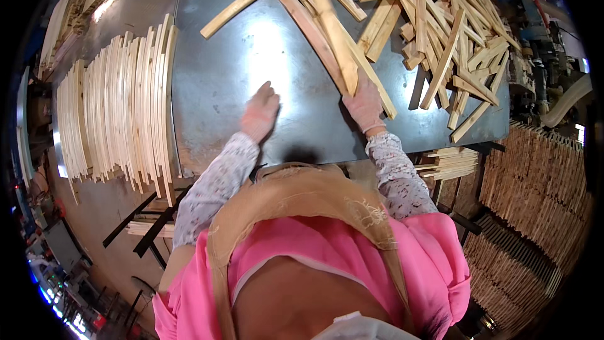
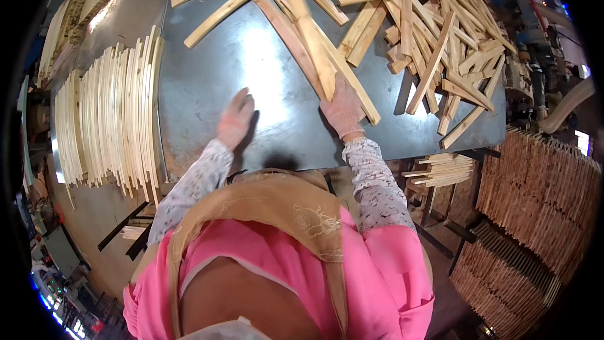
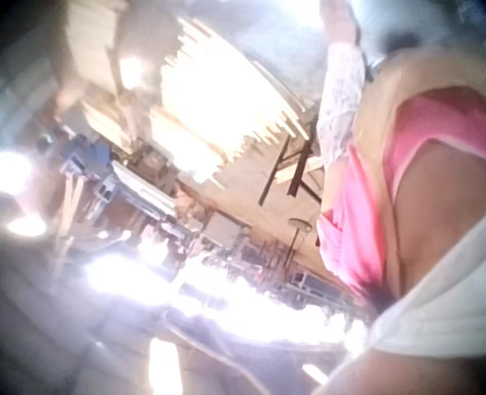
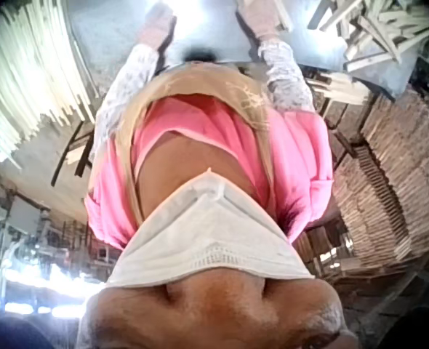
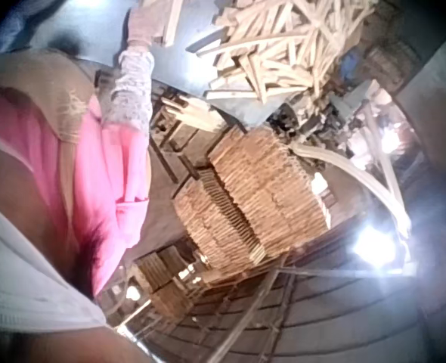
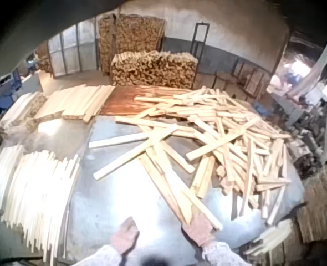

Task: The person repeatedly picks up thin wooden sticks from a scattered pile on a metal table and arranges them into a neat, aligned stack. The person uses both hands to gather the sticks and align them side-by-side, creating a growing pile of organized wood.

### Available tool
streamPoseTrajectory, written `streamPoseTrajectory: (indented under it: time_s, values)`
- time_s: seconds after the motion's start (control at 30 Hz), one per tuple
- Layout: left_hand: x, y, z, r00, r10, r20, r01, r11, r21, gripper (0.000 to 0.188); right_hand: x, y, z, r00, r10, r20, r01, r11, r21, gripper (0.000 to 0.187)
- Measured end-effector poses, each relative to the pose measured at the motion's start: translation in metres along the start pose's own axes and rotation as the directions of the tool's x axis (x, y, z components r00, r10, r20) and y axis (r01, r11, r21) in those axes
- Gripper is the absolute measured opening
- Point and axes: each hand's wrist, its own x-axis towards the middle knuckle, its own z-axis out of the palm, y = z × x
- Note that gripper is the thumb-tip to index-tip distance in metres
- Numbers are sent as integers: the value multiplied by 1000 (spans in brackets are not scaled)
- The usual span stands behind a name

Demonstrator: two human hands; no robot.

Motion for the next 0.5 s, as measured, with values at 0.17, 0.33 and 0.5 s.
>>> streamPoseTrajectory:
  time_s: [0.17,0.33,0.5]
  values:
    - [34,54,103,965,-171,197,256,759,-598,62,-2,-64,-53,816,-162,555,59,978,199,72]
    - [45,63,79,963,-250,98,264,816,-514,54,-62,-7,-6,867,-489,100,454,856,248,69]
    - [-15,47,11,924,-170,-344,167,985,-39,58,-103,63,2,978,-147,146,145,989,24,60]
